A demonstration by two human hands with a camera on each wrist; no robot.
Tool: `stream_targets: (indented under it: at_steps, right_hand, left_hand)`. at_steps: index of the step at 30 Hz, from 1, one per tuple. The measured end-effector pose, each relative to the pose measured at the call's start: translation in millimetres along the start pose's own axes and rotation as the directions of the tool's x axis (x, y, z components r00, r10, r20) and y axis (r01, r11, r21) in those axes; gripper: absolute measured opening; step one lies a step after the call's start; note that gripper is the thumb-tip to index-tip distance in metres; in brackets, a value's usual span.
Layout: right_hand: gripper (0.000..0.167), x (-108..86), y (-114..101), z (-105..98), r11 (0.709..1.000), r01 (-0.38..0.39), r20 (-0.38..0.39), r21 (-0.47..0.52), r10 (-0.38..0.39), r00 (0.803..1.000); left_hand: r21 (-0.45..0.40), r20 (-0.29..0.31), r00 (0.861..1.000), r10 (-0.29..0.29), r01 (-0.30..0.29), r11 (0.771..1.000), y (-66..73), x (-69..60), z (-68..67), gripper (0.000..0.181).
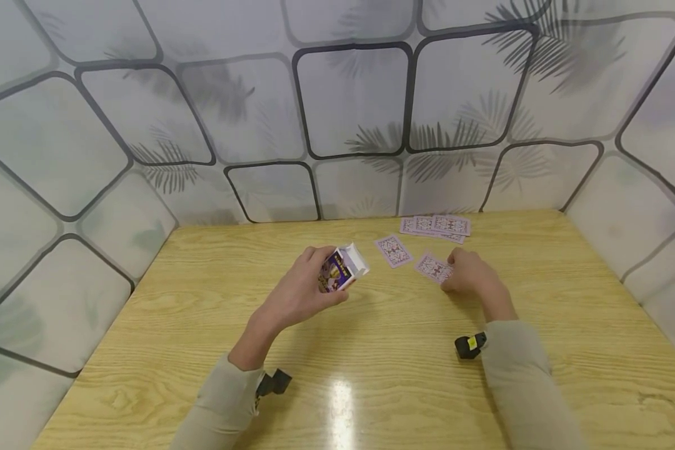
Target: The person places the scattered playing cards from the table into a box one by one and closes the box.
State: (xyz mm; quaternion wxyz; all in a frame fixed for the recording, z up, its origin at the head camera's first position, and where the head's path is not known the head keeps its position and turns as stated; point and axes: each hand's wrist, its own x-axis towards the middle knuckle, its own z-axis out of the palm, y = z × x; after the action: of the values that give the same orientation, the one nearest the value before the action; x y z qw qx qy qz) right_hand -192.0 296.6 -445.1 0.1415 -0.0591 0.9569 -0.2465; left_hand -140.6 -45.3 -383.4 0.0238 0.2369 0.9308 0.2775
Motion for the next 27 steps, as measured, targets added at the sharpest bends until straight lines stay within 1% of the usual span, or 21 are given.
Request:
stream_targets:
  at_steps: [2,4,8,11,14,16,19,21,24,27]
  right_hand:
    - [0.070,-2.6,-4.2,1.3,1.000,-0.013,0.036,0.017,0.012,0.999]
    - [0.074,-5.0,-6.2,2.8,0.999,-0.013,0.060,0.031,0.011,0.998]
    - [0.062,-8.7,-7.6,5.9,0.998,-0.005,0.071,0.062,0.000,0.997]
    - [0.053,-10.6,-8.0,8.1,0.997,0.025,0.027,0.078,-0.027,0.999]
    - [0.053,-12.1,-8.5,10.0,0.996,0.044,-0.020,0.083,-0.042,0.999]
    - [0.055,-11.8,-10.1,12.4,0.996,0.031,-0.038,0.087,-0.028,0.999]
    - [0.057,-9.9,-14.4,16.9,0.995,-0.009,-0.048,0.097,0.013,0.999]
    - [0.059,-9.1,-15.9,19.7,0.992,-0.018,-0.064,0.125,0.027,0.998]
    - [0.061,-9.7,-17.6,20.0,0.983,0.005,-0.124,0.181,0.018,0.992]
    - [0.062,-10.9,-20.7,15.6,0.970,0.052,-0.217,0.236,0.000,0.976]
  left_hand:
    - [-0.004,0.000,1.000,-0.002,0.002,1.000,-1.1,-0.1,0.5,0.082]
    - [-0.006,0.000,1.000,-0.002,0.002,1.000,-2.0,-0.3,0.7,0.082]
    - [-0.002,-0.001,1.000,0.000,0.000,1.000,-3.6,-0.1,1.0,0.082]
    - [0.001,0.000,1.000,-0.004,0.004,1.000,-4.2,0.4,1.5,0.082]
    - [-0.002,0.005,1.000,-0.008,0.008,1.000,-3.6,2.0,2.8,0.081]
    - [-0.003,0.010,1.000,-0.013,0.013,1.000,-3.5,2.7,4.1,0.081]
    - [0.000,0.015,1.000,-0.020,0.020,1.000,-4.2,2.6,5.4,0.080]
    - [0.004,0.017,1.000,-0.024,0.024,1.000,-5.1,2.5,6.6,0.080]
    - [0.012,0.022,0.999,-0.030,0.030,0.999,-6.9,3.5,8.9,0.080]
    - [0.014,0.023,0.999,-0.036,0.036,0.999,-8.1,5.2,11.0,0.080]
